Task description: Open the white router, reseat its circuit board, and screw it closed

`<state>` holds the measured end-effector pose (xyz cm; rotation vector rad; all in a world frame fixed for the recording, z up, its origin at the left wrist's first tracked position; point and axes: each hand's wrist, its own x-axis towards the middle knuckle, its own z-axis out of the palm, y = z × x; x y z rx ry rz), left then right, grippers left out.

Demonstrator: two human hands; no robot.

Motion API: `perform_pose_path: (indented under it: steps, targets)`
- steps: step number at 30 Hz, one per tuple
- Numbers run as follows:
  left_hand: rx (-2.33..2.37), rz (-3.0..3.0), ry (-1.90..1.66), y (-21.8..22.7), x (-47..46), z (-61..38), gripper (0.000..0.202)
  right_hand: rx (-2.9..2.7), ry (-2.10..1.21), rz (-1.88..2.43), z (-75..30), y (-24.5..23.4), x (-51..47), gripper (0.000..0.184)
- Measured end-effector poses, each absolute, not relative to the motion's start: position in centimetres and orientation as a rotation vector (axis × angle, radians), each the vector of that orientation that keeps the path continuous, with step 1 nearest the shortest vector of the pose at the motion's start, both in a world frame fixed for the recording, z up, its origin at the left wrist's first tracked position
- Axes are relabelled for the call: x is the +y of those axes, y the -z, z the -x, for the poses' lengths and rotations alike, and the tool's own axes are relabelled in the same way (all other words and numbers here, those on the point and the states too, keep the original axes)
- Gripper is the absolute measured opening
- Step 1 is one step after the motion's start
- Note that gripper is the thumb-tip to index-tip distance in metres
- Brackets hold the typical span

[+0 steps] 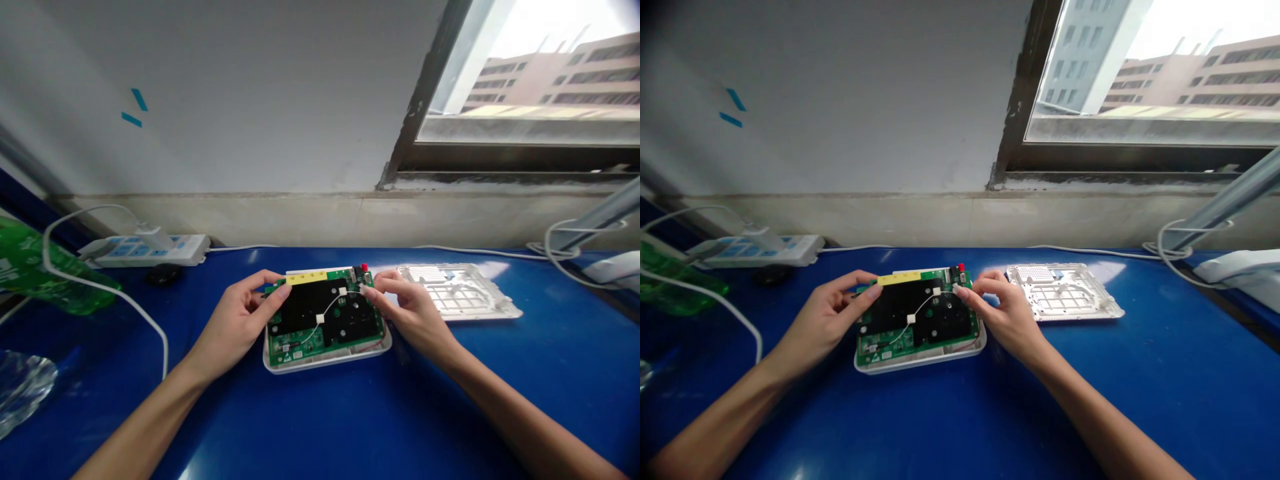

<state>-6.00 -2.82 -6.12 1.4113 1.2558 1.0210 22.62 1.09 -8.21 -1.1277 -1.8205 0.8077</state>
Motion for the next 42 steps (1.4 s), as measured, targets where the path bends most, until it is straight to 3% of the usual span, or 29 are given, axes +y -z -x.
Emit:
perform_pose_path:
  steps: [6, 14, 21, 36, 42]
  targets:
    - [1.243, -1.301, -1.056, 6.5, -2.3, 6.5, 0.039, -1.766, -0.757, 1.134, -22.7, 8.2, 0.8, 0.024]
    - [1.311, -1.235, -0.985, 6.1, -2.4, 6.6, 0.044, -2.031, -0.714, 0.985, -23.3, 7.1, 0.5, 0.016]
    - [1.310, -1.195, -0.867, 6.4, -2.3, 6.5, 0.049, -2.167, -0.479, 1.006, -22.8, 7.8, 0.6, 0.018]
    - [1.325, -1.249, -0.867, 6.4, -2.6, 6.4, 0.051, -2.148, -0.552, 1.121, -21.9, 8.5, 2.0, 0.027]
    - [1.301, -1.251, -0.843, 6.5, -2.6, 6.5, 0.052, -2.159, -0.457, 1.099, -21.5, 8.5, 2.5, 0.019]
